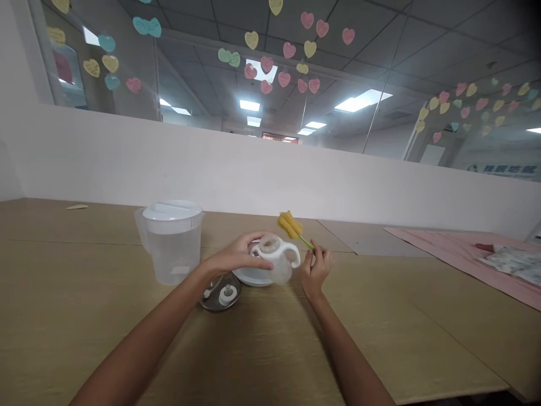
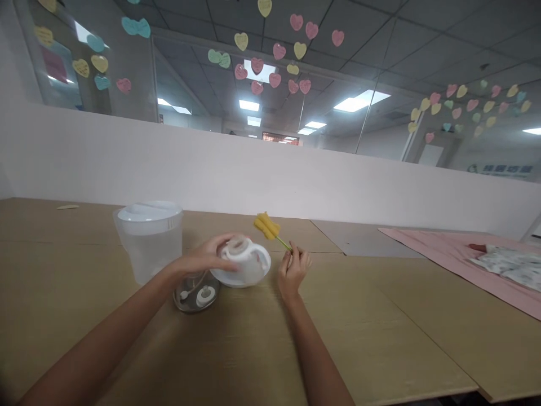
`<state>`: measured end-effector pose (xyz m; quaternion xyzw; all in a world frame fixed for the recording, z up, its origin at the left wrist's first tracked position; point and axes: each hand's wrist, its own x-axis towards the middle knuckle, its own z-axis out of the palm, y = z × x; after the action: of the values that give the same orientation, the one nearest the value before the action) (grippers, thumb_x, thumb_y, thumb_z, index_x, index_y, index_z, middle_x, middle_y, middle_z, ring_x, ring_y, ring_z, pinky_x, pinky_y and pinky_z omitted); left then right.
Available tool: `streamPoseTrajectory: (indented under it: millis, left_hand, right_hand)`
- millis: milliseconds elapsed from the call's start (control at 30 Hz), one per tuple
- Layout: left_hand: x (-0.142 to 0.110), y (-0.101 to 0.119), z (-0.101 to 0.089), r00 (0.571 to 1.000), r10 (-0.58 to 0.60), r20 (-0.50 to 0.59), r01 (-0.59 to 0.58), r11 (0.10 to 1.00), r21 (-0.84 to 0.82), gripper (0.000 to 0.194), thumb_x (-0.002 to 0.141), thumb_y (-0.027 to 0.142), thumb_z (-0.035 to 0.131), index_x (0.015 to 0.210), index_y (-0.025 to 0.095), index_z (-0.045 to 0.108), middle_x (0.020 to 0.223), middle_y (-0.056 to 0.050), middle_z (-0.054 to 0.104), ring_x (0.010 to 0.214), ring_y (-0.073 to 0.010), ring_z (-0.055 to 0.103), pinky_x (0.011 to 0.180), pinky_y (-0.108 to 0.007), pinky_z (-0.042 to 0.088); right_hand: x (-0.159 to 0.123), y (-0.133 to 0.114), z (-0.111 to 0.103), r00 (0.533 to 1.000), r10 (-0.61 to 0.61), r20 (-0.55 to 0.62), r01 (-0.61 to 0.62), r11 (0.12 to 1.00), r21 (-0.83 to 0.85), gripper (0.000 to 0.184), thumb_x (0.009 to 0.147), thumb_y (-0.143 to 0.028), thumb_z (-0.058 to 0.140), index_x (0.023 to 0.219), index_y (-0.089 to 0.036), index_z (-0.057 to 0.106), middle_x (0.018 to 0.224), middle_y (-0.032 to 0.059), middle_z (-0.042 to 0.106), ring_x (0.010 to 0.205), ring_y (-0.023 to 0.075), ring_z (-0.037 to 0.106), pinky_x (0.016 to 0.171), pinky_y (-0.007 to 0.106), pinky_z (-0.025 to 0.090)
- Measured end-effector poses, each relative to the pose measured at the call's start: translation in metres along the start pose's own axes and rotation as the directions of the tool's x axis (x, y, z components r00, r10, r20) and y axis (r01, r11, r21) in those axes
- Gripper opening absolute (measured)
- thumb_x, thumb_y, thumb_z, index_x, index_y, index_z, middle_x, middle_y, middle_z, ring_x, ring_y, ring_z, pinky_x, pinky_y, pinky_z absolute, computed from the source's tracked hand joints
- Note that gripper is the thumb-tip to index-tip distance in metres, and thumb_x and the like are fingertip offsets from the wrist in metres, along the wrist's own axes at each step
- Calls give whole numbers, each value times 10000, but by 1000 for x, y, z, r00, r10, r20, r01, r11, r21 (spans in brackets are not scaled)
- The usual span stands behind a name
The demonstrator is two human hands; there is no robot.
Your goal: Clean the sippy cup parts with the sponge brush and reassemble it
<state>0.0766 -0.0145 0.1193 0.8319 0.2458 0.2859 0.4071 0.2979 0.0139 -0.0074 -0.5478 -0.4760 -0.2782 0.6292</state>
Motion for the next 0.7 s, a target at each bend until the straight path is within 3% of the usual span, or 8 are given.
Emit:
streamPoseTrajectory:
  millis: [100, 167, 267, 367, 533, 700]
  left_hand:
    - [7, -14, -3, 982, -4, -190, -18, 993, -113, 629, 649, 309, 659, 1222, 159, 448, 1201, -68, 555, 1081, -215, 516, 854, -277, 431]
    - [12, -25, -5, 963, -6, -271, -20, 996, -91, 607, 647, 330, 666, 1198, 157, 479, 1188, -64, 569, 1060, -212, 530, 841, -271, 440]
    - [17, -41, -11, 934, -8, -357, 41, 996, 83, 609, 608, 327, 698, 1168, 166, 521, 1160, -49, 592, 1024, -210, 548, 843, -276, 440]
    - [20, -57, -16, 896, 61, -439, 84, 950, 302, 627, 566, 306, 726, 1158, 205, 545, 1124, -25, 609, 993, -201, 551, 860, -286, 424]
    - [21, -72, -23, 857, 261, -444, 104, 756, 646, 569, 566, 264, 725, 1117, 245, 584, 1072, -35, 602, 986, -221, 509, 874, -335, 378]
    - [14, -61, -23, 871, 355, -340, 142, 482, 864, 474, 666, 190, 633, 1130, 265, 574, 1069, -58, 575, 990, -249, 454, 838, -381, 337]
  right_hand:
    - [1, -2, 1, 999, 36, -5, -35, 997, 68, 335, 890, -290, 317, 1055, -159, 577, 867, 90, 476, 856, 202, 464, 759, 335, 354]
    - [2, -4, 0, 999, 43, 10, -44, 992, 121, 329, 889, -280, 318, 1058, -163, 575, 880, 89, 475, 850, 192, 477, 746, 317, 372]
    - [2, -7, -4, 1000, -11, 12, 10, 991, 136, 304, 876, -263, 343, 1016, -167, 595, 871, 87, 492, 834, 189, 488, 737, 316, 371]
    - [1, -9, -8, 988, -143, 55, 139, 987, 80, 268, 847, -235, 383, 944, -182, 627, 831, 75, 523, 780, 183, 494, 721, 323, 342]
    - [0, -9, -9, 918, -362, 165, 363, 931, 21, 274, 801, -166, 419, 957, -215, 639, 796, 49, 588, 732, 162, 481, 678, 307, 290]
    - [3, -2, -7, 895, -392, 214, 408, 912, -37, 319, 775, -124, 415, 981, -213, 642, 784, 48, 604, 729, 162, 471, 661, 305, 282]
